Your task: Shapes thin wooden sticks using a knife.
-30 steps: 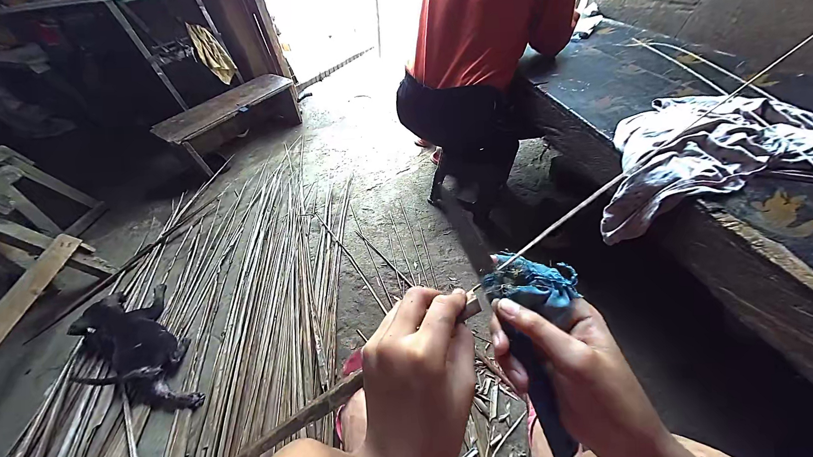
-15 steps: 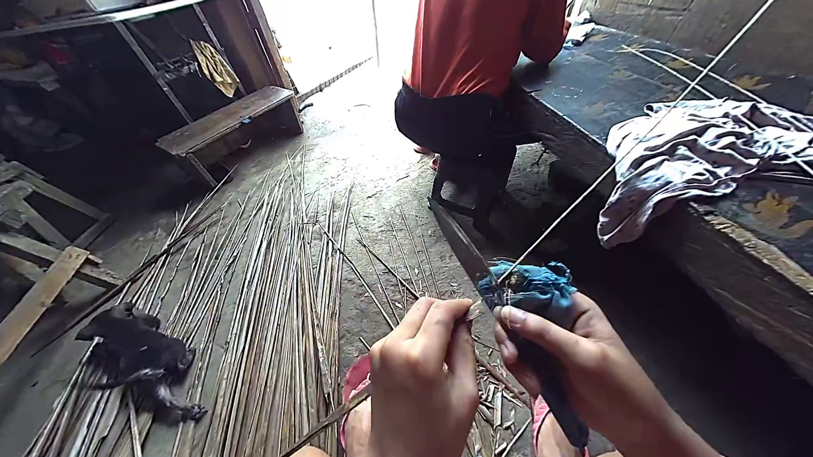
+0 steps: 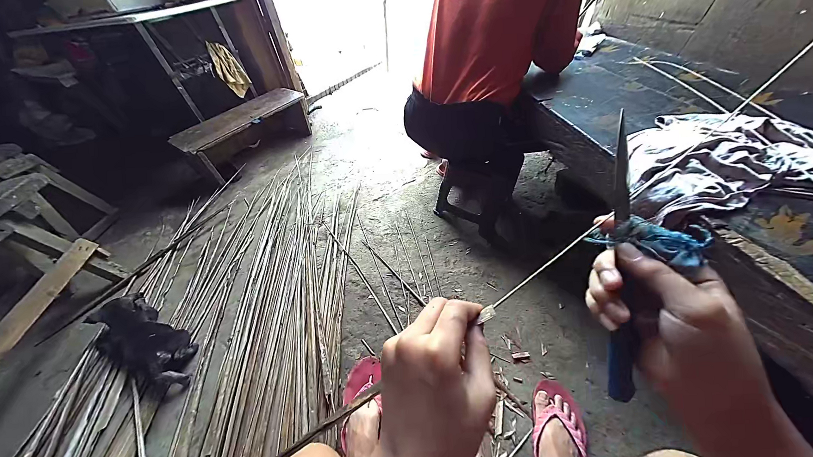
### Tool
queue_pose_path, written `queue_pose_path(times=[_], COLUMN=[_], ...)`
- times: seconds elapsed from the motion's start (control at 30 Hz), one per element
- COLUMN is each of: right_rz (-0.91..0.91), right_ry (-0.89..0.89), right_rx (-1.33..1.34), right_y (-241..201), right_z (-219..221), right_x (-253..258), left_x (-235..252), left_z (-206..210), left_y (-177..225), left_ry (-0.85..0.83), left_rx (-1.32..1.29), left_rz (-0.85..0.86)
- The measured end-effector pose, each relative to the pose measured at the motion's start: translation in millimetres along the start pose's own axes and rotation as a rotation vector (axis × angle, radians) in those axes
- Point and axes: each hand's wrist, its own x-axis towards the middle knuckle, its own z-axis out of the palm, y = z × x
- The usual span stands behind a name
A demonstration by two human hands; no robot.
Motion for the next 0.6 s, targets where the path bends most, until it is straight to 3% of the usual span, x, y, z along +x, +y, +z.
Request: queue_pose_path(times=[0.13,0.23,0.4,0.6], right_rz=[0.198,0.320,0.419,0.290], right_ry=[-0.328,-0.434,-0.404,-0.229], right_rx=[0.058,0.177,0.259,0.092], right_y=[15.3,24.9,16.8,12.8], right_z=[17.3,30.7,32.5,34.3], right_x=[-33.1,-49.7,-44.9,-39.0], left_x=[0.0,-0.7,-3.5,-4.9], left_z=[-0.9,-4.2,-0.8,2.5], left_y=[-6.0,-6.6,-9.9,-4.6], left_ry=[0.021,0.025,0.062,0.060], left_rx=[0.020,0.026,0.015,0.045], left_rz=[0.016,0.017,0.059,0.068])
